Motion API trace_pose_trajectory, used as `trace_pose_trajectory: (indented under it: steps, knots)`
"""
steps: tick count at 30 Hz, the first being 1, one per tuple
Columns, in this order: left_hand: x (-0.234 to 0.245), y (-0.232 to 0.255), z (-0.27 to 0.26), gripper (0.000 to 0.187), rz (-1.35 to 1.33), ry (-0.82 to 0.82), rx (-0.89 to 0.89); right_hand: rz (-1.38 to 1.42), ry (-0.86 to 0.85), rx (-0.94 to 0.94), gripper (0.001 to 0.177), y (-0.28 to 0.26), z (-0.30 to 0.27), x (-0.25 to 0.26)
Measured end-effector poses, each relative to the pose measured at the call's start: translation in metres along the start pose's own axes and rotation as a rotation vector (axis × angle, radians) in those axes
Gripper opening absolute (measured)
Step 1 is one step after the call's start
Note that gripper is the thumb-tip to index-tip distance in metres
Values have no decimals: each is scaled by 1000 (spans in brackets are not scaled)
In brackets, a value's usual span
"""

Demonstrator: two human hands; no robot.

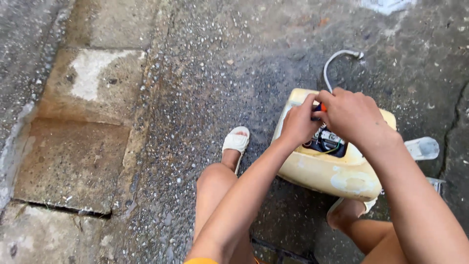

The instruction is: Tightening internal screws and adjusting electrical wires inside a small appliance using a screwdriver.

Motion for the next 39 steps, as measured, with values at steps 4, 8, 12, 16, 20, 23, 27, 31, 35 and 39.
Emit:
trace_pose_trajectory:
  steps: [4,8,12,16,20,23,27,31,35,39]
  knots:
    - [10,0,-1,35,-300,166,-57,-106,83,-166,60,9,9,8]
    - [-12,-15,11,35,-391,124,-72,30,-41,-46,30,10,-3,19]
    - [1,7,-3,51,-313,67,-52,-117,44,-151,48,16,12,5]
    - [2,3,1,37,-134,102,3,30,-93,-169,40,7,-5,20]
    - [2,0,2,46,-234,66,21,-84,30,-132,47,17,8,5]
    - [7,-1,3,44,-142,8,43,47,7,-236,58,11,-7,26]
    - [-7,-7,12,51,-179,-38,24,115,-8,-99,29,8,-9,28]
    - [-3,-8,10,48,-178,-18,-21,64,82,-177,43,16,-8,18]
    - [-18,-20,33,50,-113,-44,-83,137,100,-20,21,13,-23,36]
    - [2,-7,26,60,-137,-75,-121,-53,282,-166,51,26,-1,3]
Point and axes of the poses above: each hand's wrist, its own z-axis towards the middle knuckle, its own x-axis out of the back of the hand, y = z × x, the point moved 6 cm from there along z, towards the middle knuckle, and after that the axes turned 9 degrees about -y, right-handed, at the moved point
